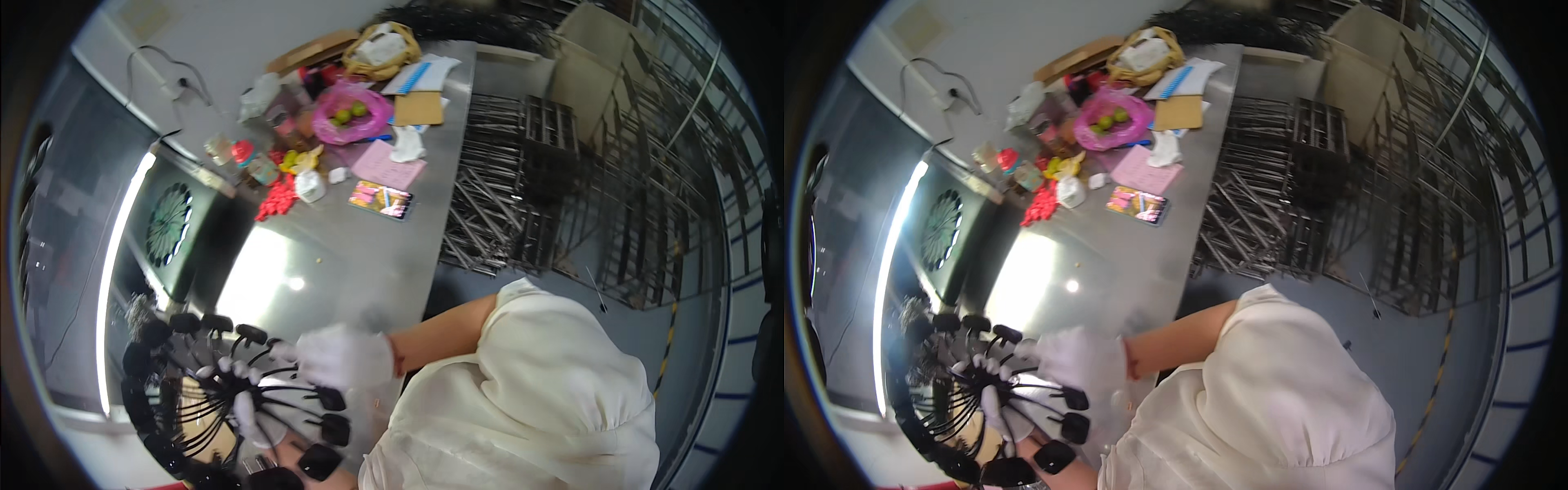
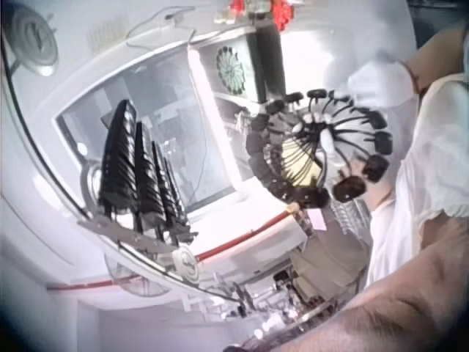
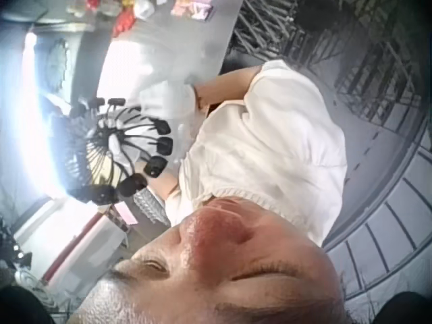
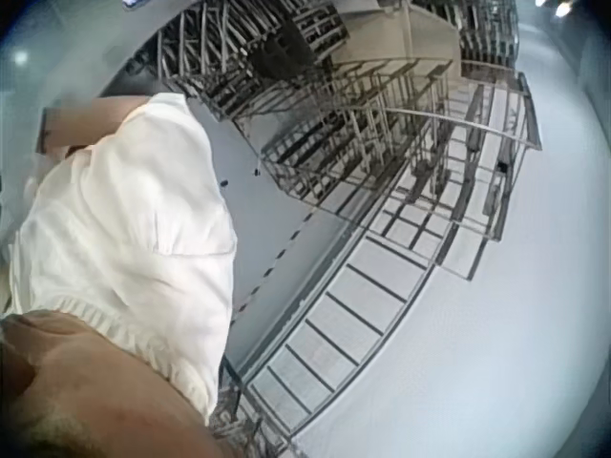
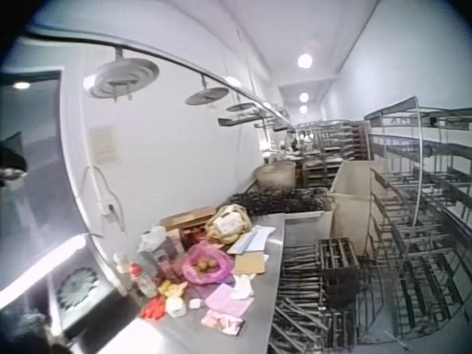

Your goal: The person assembles black plastic hanger components onto metal racks. They repeatedly pick up hanger parts, attach them to the rack slots, and place completed racks aside. The process is repeated multiple times with consistent hand movements.

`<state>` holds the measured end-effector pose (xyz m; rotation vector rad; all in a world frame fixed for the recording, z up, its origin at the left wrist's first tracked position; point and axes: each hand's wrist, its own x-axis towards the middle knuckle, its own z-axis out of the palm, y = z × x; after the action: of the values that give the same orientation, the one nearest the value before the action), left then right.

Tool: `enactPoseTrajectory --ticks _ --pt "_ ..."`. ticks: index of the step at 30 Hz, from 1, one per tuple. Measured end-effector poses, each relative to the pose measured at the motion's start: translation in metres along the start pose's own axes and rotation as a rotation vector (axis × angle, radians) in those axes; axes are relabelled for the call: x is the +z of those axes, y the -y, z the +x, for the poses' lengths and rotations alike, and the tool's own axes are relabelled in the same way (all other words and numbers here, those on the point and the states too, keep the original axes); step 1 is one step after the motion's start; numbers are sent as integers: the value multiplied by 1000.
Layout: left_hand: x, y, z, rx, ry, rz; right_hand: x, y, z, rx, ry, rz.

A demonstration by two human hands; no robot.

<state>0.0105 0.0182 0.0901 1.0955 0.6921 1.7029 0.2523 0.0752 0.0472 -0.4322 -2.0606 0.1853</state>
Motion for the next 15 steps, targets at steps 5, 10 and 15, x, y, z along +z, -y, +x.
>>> enactPoseTrajectory --ticks 5,10,15 --pt "-18 -4 -7 26 -115 -61 -77 -160 -127 788 -711 -332" --pt "-17 8 -15 -106 -184 -65 -91 -291 -302 1827 -54 -586" --pt "21 9 -10 -202 -248 -81 -30 -330 -351 2108 185 -351"
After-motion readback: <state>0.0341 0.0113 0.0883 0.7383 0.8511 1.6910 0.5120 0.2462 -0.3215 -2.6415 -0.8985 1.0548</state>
